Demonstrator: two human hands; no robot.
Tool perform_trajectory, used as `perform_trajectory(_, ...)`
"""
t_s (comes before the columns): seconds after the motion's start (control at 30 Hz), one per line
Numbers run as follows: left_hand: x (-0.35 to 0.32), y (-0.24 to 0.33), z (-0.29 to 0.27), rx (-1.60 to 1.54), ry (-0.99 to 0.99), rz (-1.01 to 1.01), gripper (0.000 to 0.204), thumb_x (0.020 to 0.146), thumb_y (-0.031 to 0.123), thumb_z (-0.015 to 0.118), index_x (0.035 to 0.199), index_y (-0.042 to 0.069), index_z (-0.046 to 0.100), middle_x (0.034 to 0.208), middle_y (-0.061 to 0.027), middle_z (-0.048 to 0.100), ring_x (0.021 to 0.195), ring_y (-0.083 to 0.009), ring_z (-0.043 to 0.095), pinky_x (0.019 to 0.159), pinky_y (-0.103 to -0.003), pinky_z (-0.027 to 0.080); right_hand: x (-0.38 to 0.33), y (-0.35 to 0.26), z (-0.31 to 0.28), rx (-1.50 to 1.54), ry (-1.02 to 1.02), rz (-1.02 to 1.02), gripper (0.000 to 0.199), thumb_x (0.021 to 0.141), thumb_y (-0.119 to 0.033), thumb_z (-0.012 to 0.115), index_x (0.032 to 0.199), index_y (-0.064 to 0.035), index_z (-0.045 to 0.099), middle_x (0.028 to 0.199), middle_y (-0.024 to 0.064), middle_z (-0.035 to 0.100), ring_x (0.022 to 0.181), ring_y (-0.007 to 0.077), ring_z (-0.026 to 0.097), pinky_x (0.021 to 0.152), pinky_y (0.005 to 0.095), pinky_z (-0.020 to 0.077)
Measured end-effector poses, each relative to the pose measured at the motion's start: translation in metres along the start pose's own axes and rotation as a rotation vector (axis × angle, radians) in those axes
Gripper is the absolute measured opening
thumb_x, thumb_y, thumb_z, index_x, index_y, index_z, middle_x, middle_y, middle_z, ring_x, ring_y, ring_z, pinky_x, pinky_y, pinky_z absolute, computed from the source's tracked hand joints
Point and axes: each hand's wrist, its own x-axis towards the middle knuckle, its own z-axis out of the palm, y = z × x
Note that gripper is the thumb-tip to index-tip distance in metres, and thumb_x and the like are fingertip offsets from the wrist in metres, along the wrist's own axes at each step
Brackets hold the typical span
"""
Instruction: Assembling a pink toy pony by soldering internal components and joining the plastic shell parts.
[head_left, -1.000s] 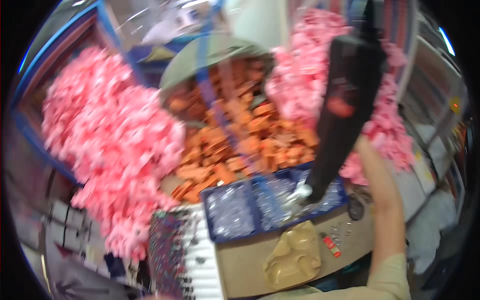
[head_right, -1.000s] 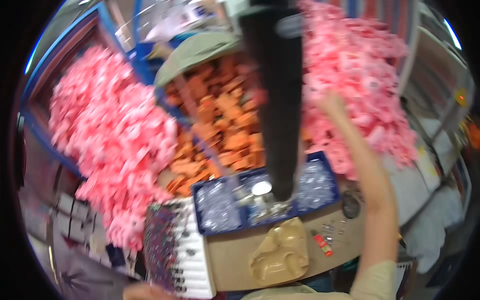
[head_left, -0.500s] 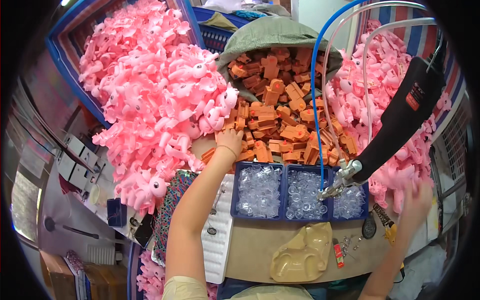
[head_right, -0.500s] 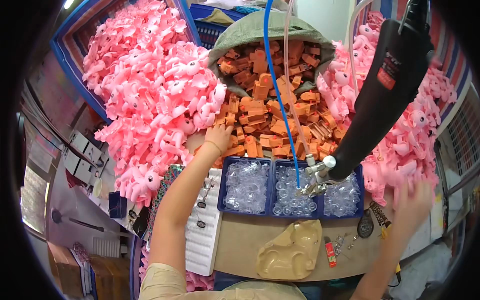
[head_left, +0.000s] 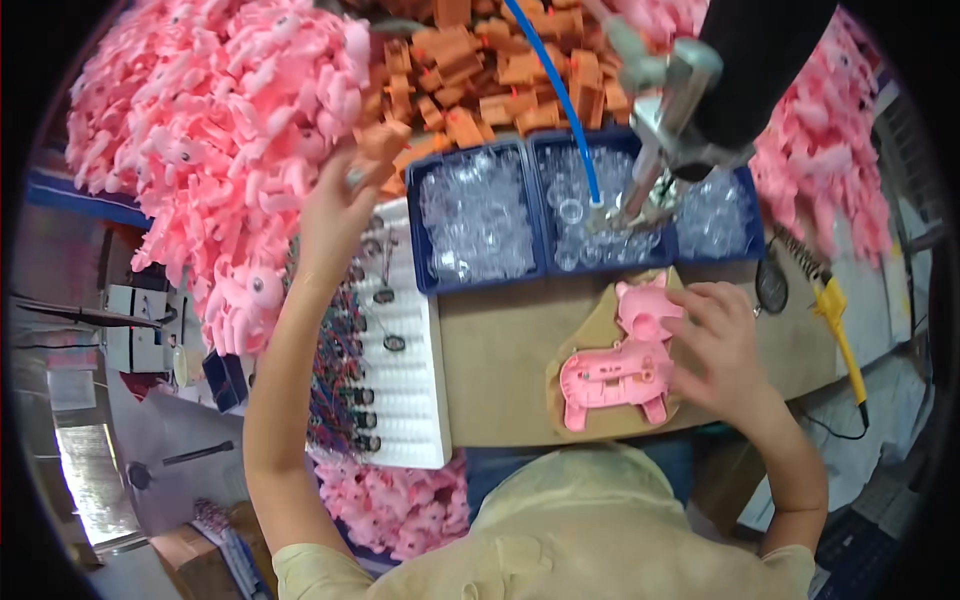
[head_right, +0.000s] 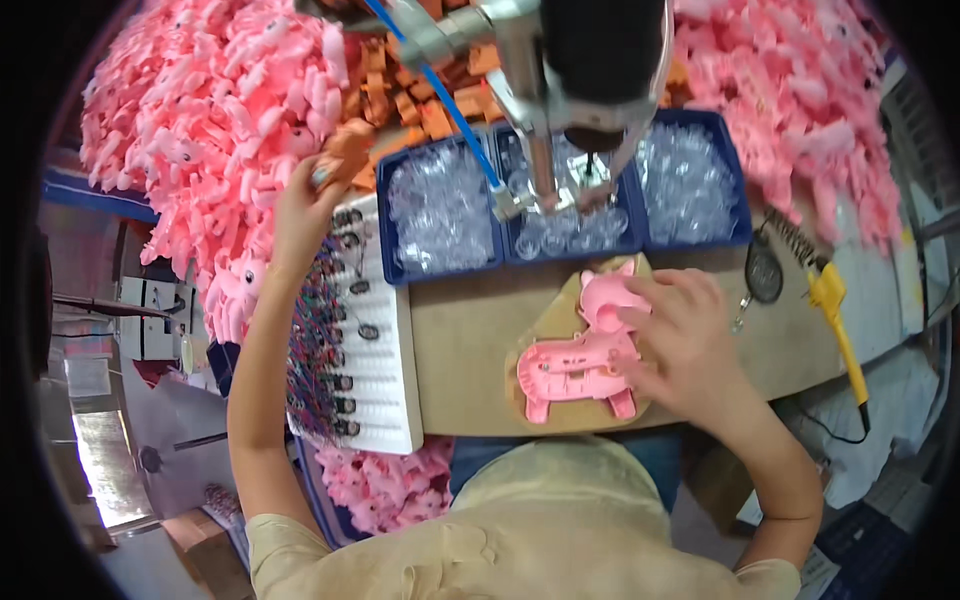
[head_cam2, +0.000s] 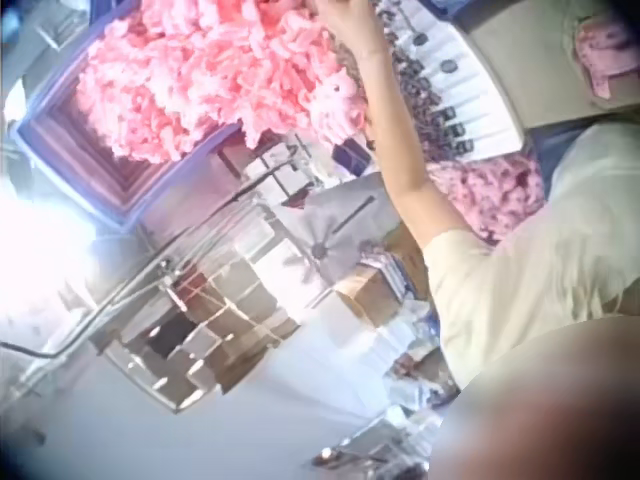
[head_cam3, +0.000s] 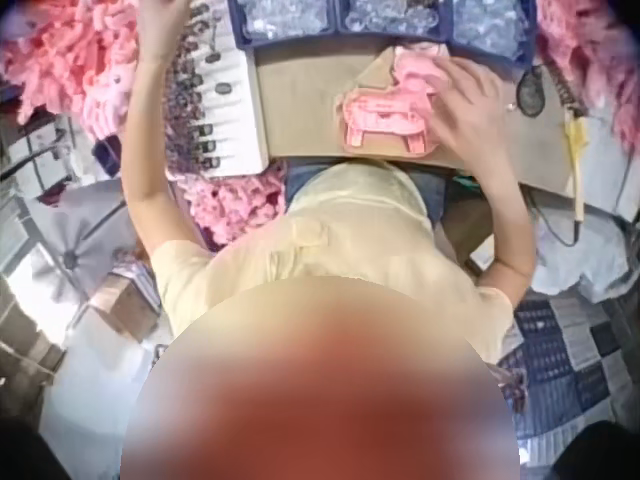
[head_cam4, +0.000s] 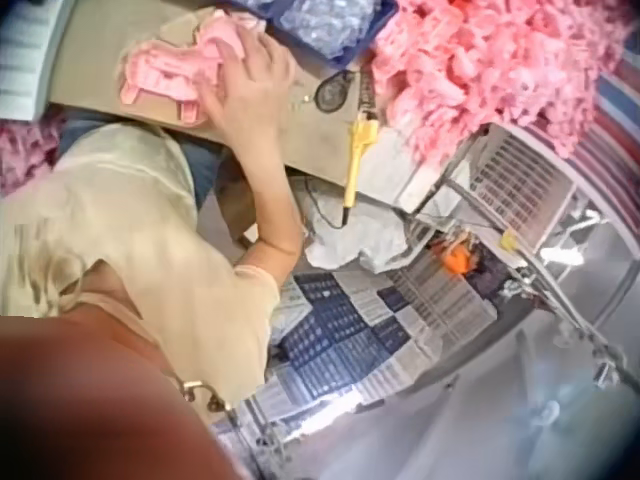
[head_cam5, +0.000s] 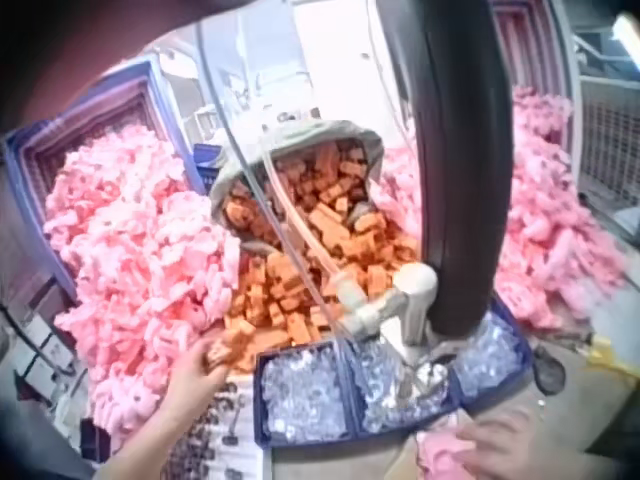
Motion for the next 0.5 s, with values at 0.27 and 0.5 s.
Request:
perform_trajectory(0.27,-0.191,0.098,0.028,-1.036,-0.255,-0.686,0.052,0.081,0.014,0.063,0.127,-0.001,0.042,0.119,-0.0153,0.056,0.100,-0.0218,0.061,0.080,-0.030,0.051,-0.022,-0.044,0.039,0.007,-0.251,-0.005,0.057,0.069,-0.030,0.074,0.118,-0.0091,0.054,0.128,0.0159,0.047,0.120,0.0331,0.042,0.098,0.0485,0.0294)
perform_trajectory(0.5,-0.194,0.126,0.058,-1.221,-0.706,-0.775,0.046,0.086,0.009,0.062,0.126,-0.001,0.042,0.108,-0.0074,0.058,0.095,-0.0124,0.058,0.079,-0.024,0.048,-0.013,-0.040,0.007,0.481,0.221,0.101,0.024,0.069,-0.005,0.072,0.091,-0.0041,0.062,0.086,0.0076,0.062,0.075,0.0267,0.059,0.068,0.0360,0.0454)
